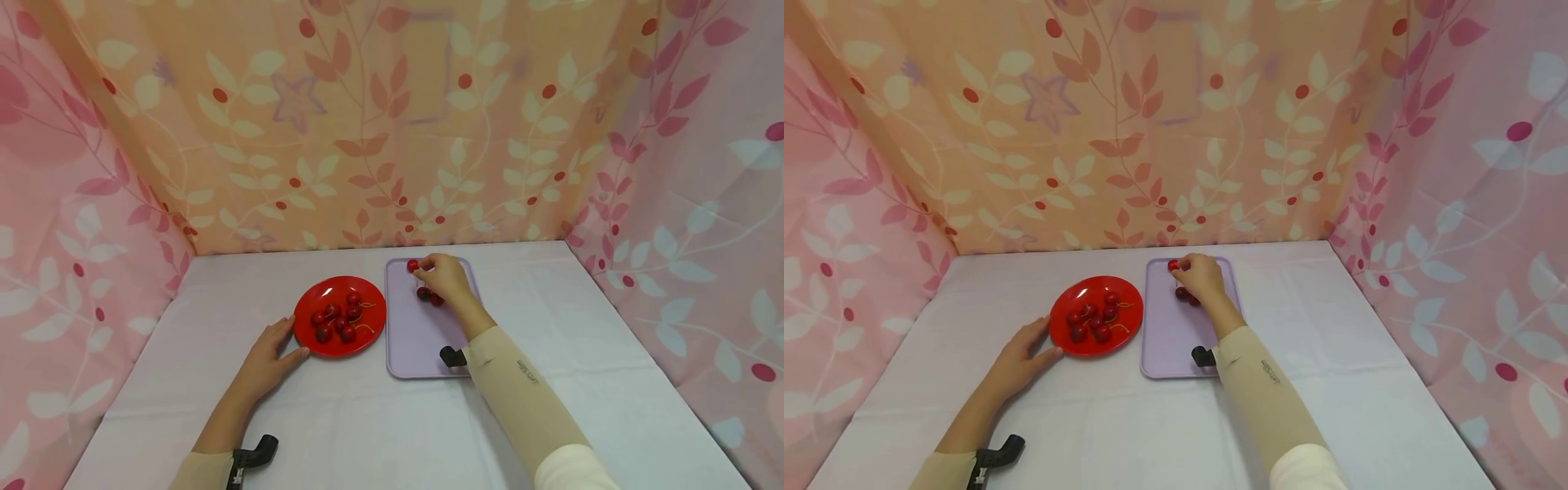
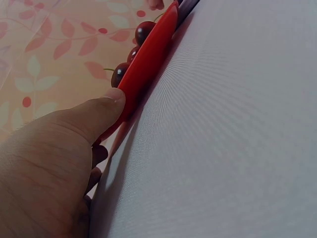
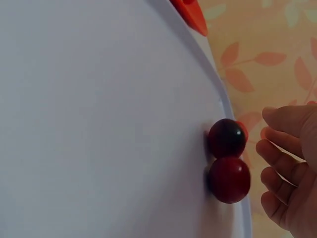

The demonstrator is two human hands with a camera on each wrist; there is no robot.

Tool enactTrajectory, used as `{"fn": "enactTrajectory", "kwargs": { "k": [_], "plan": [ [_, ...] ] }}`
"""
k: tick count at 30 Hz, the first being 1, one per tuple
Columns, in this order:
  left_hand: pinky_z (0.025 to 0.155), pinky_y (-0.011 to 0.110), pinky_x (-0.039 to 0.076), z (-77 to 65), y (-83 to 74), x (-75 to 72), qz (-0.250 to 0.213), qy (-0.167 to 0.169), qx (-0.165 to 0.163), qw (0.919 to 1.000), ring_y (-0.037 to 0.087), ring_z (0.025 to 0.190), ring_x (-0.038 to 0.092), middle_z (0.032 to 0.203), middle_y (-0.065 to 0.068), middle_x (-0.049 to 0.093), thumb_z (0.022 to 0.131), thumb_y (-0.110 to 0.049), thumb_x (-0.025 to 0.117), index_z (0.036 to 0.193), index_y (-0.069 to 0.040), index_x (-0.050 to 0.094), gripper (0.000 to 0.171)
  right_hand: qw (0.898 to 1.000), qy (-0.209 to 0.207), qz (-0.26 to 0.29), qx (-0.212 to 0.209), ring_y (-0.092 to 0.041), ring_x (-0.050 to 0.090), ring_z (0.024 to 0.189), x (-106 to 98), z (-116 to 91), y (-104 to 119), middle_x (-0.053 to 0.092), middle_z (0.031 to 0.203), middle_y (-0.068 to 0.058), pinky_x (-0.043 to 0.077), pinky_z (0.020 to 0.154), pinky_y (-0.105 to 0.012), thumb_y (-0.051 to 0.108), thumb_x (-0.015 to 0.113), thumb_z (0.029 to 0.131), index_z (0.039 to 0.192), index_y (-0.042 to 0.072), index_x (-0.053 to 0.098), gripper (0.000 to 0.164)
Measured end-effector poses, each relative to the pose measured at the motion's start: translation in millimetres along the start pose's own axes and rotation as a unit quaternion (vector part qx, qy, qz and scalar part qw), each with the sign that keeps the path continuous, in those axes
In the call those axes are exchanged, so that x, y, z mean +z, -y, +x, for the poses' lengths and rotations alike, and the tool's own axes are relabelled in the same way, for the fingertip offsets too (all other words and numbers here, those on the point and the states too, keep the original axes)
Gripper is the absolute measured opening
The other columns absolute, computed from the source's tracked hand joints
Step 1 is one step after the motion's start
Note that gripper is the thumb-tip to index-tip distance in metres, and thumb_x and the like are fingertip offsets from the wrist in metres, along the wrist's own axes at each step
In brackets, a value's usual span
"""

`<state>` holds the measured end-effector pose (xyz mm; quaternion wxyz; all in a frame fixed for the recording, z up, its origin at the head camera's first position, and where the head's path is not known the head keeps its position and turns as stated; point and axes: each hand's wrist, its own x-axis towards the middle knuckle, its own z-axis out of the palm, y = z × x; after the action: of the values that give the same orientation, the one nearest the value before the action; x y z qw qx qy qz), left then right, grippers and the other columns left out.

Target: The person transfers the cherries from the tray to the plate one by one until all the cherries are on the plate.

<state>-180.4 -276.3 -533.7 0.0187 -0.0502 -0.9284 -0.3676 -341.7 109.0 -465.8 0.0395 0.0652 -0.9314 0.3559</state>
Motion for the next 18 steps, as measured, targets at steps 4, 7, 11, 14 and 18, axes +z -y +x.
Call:
{"fn": "enactTrajectory", "kwargs": {
  "k": [4,7,11,14,18],
  "plan": [
    [0.121,0.068,0.022,-0.5,-1.4,0.1,0.0,0.001,0.002,1.0,0.043,0.154,0.023,0.164,0.018,0.034,0.091,-0.048,0.075,0.16,-0.013,0.035,0.088,1.0,0.012,-0.003,0.024,-0.023,0.065,0.093,6.5,3.8,-7.6,0.074,0.104,-0.005,0.057,0.084,-0.039,0.032,0.077,0.091,0.109,0.014,0.076,0.026],
    [0.121,0.067,0.022,-0.6,-2.6,-0.5,0.0,0.0,0.003,1.0,0.042,0.154,0.024,0.164,0.018,0.035,0.091,-0.047,0.075,0.16,-0.012,0.036,0.087,0.999,0.014,-0.008,0.031,-0.023,0.065,0.089,11.4,6.1,-12.1,0.074,0.098,-0.003,0.056,0.079,-0.038,0.034,0.077,0.091,0.105,0.016,0.076,0.023],
    [0.121,0.068,0.022,-0.6,-3.4,-1.2,-0.001,-0.002,0.004,1.0,0.043,0.154,0.024,0.164,0.018,0.035,0.091,-0.047,0.076,0.16,-0.012,0.036,0.087,0.999,0.013,-0.014,0.036,-0.022,0.065,0.081,17.1,8.5,-16.3,0.073,0.093,-0.001,0.053,0.075,-0.037,0.036,0.077,0.09,0.101,0.018,0.077,0.022],
    [0.121,0.067,0.022,-0.4,-2.8,-1.1,-0.001,-0.003,0.006,1.0,0.043,0.154,0.024,0.164,0.018,0.036,0.09,-0.047,0.076,0.16,-0.012,0.036,0.087,0.999,0.011,-0.017,0.041,-0.021,0.066,0.079,20.6,9.6,-18.8,0.074,0.091,0.001,0.053,0.074,-0.035,0.037,0.078,0.088,0.1,0.018,0.077,0.023],
    [0.123,0.065,0.02,0.1,-0.7,-0.4,-0.003,-0.004,0.01,0.9999,0.041,0.154,0.025,0.164,0.017,0.036,0.09,-0.047,0.076,0.16,-0.012,0.036,0.087,0.999,0.012,-0.009,0.05,-0.019,0.066,0.069,24.1,10.9,-20.7,0.074,0.081,0.002,0.054,0.063,-0.032,0.037,0.08,0.086,0.098,0.019,0.077,0.022]
  ]
}}
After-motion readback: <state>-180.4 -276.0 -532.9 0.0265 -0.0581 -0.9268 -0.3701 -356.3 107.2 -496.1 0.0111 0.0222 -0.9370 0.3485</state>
